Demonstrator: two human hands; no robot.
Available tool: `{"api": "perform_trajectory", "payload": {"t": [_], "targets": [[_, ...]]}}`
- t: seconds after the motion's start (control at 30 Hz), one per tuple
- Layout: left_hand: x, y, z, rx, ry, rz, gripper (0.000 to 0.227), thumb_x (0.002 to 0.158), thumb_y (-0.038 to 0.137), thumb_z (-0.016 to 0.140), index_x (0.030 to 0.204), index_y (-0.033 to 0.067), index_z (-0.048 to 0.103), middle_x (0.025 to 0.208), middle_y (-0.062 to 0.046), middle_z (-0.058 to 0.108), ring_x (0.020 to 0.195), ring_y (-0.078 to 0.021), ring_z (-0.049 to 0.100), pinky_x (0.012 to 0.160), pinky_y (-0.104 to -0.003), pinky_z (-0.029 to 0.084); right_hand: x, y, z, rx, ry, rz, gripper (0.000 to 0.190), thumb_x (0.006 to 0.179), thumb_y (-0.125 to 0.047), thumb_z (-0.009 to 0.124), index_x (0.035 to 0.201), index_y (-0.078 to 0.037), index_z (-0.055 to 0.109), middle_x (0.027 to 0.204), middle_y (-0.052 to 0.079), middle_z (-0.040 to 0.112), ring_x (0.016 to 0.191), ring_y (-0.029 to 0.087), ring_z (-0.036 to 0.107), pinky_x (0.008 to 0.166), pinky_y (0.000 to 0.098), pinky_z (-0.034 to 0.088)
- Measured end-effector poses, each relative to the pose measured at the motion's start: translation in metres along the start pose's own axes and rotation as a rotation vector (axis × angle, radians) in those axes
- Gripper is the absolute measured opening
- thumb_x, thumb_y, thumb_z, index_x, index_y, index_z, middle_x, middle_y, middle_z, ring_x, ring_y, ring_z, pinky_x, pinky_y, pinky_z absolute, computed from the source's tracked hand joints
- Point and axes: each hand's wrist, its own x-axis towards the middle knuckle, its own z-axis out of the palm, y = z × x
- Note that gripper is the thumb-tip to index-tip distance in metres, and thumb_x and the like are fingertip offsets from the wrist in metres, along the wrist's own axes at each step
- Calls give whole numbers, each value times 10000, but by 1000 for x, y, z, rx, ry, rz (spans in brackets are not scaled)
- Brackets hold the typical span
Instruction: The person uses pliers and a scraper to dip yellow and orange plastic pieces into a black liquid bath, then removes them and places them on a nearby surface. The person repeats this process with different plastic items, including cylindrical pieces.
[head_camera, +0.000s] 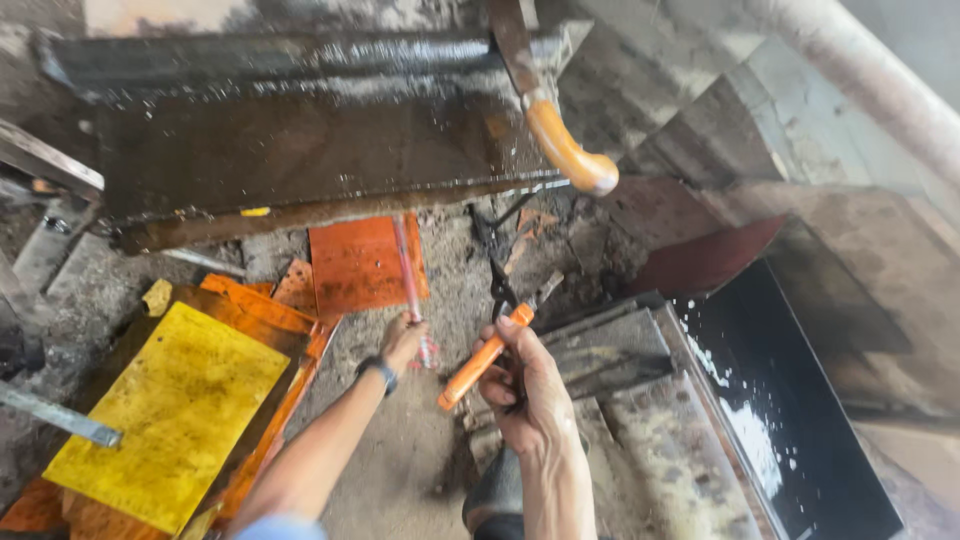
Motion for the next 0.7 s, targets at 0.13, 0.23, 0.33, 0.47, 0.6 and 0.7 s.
{"api": "perform_trajectory", "payload": {"t": [0.13,0.23,0.33,0.47,0.6,0.7], "targets": [[-73,116,-6,-210,-60,427,216,1009,250,627,1008,42,567,808,-1,590,704,-132,573,631,-332,503,2,0,2,16,66,-9,246,903,-256,681,949,-17,643,826,109,650,553,80,429,382,182,269],[-98,155,-9,-463,-194,315,195,1043,205,630,984,73,500,799,-12,578,721,-145,588,678,-344,531,-1,-2,9,18,5,-56,237,905,-247,690,940,-17,643,823,86,641,541,62,398,380,181,273],[-78,90,9,-71,-83,345,205,1051,189,619,1053,54,465,805,-36,538,690,-152,561,640,-313,500,-4,-4,16,1,26,-33,242,902,-247,689,934,-11,648,831,101,653,541,70,395,381,180,270],[7,-31,12,-67,254,109,271,948,58,460,1205,119,400,967,3,573,692,-147,704,513,-353,606,-4,1,12,0,53,-19,242,907,-242,686,939,-5,644,844,103,650,574,78,436,396,186,278],[22,-48,-5,-182,5,-107,164,955,101,461,1110,64,424,868,-138,662,667,-254,707,556,-440,574,-1,0,6,-20,-15,-15,234,898,-242,685,939,-15,646,838,93,656,543,58,389,387,179,275],[-37,37,7,3,-120,-1,102,955,152,522,1004,94,454,799,-81,612,636,-210,652,559,-410,565,4,-11,12,5,13,13,273,898,-275,683,938,-8,646,818,99,657,524,58,376,374,176,260]]}}
